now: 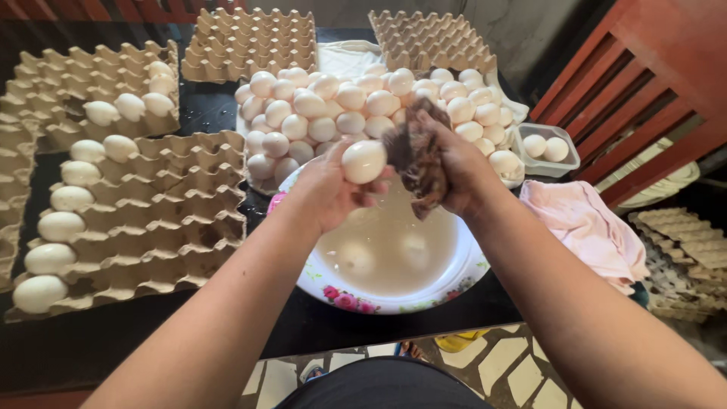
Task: The person repeatedly picks up white eggs from a pile, dips them into a basin of water, wipes each egg with a brown cloth, and places the cleaned eggs into cardboard egg trays. The process continues throughout the clip with consistent hand movements and placement into trays.
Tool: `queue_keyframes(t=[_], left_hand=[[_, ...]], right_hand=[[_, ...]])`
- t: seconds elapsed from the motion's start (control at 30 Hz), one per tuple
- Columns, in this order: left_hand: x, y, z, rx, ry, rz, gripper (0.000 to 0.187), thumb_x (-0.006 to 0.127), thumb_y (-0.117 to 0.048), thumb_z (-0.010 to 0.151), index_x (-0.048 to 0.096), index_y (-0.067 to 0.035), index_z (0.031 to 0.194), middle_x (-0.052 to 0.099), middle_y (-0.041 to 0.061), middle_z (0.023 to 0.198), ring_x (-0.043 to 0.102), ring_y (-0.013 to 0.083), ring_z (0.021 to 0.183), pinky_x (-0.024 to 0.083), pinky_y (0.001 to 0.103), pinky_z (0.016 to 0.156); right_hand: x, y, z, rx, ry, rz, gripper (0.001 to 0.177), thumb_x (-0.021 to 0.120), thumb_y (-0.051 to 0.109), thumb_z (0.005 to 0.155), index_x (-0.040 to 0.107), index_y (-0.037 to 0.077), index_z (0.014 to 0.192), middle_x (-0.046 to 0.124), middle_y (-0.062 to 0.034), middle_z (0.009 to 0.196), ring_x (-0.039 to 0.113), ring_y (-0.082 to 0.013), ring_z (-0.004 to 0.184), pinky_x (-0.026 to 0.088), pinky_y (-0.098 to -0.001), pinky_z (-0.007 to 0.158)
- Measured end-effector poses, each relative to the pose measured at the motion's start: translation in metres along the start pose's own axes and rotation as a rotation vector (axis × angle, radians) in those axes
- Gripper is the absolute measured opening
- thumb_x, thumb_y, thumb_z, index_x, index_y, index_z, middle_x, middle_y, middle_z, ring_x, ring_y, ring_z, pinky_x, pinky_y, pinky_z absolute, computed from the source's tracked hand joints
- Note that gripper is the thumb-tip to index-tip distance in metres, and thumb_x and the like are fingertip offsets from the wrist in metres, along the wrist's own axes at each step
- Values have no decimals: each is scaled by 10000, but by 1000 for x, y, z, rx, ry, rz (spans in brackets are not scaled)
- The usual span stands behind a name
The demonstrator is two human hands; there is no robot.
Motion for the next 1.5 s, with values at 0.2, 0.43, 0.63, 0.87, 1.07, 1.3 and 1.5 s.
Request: queue_keyframes(t=[0.2, 0.43, 0.63, 0.87, 1.07, 1.3, 1.5], left_hand=[[-3, 17, 14, -38, -390, 202, 491, 371, -597, 1004, 621, -175, 1005, 623, 31, 714, 521, 144, 491, 356, 316, 398], [30, 41, 41, -66, -379, 56, 464, 342, -573, 999, 604, -210, 873, 525, 27, 557, 373, 147, 352, 208, 289, 338], [82, 51, 85, 67, -324, 128, 493, 408, -574, 1019, 551, -150, 811, 467, 15, 525, 357, 148, 346, 204, 324, 314], [138, 64, 151, 11, 56, 462, 514, 421, -576, 967, 645, -120, 888, 580, 65, 522, 419, 145, 328, 287, 309, 303], [151, 19, 280, 375, -68, 1053, 597, 840, -441, 764, 648, -118, 1227, 760, 131, 944, 733, 219, 765, 578, 376, 600], [164, 4, 400, 476, -249, 1656, 579, 863, -313, 758, 635, -226, 1283, 643, 129, 1286, 540, 374, 1253, 414, 571, 1033], [159, 30, 461, 305, -247, 1809, 589, 832, -334, 781, 620, -199, 1313, 667, 75, 1284, 458, 332, 1359, 234, 666, 1152]], right_hand=[[31, 21, -19, -680, -83, -796, 458, 725, 313, 954, 630, 16, 1289, 652, -163, 1111, 677, -254, 993, 558, -366, 863], [-8, 23, -17, -660, -50, -617, 387, 624, 242, 982, 615, -12, 1273, 692, -121, 1178, 709, -228, 1067, 557, -330, 933], [-88, 26, -4, -581, -260, -714, 391, 670, 298, 1037, 657, -16, 1269, 628, -224, 1063, 641, -308, 944, 519, -381, 843], [-185, 38, 34, -115, -104, -23, 381, 570, 297, 970, 621, 107, 1297, 744, -63, 1128, 719, -167, 986, 574, -297, 850], [-253, 23, 41, 50, -14, 121, 447, 515, 374, 1035, 659, -11, 1211, 771, -118, 1044, 755, -204, 876, 607, -332, 793], [-267, 22, 31, 170, -16, 194, 419, 585, 335, 1009, 644, 7, 1264, 756, -110, 1075, 737, -202, 917, 589, -338, 823], [-285, 26, 34, 232, -62, 232, 454, 599, 316, 988, 604, 58, 1362, 726, -57, 1160, 712, -155, 1011, 572, -318, 896]])
Point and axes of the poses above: each hand's wrist, its own z-axis towards the middle knuckle, its own x-axis out of the palm, y = z × x, the point moved 6 cm from there along z, towards the middle knuckle
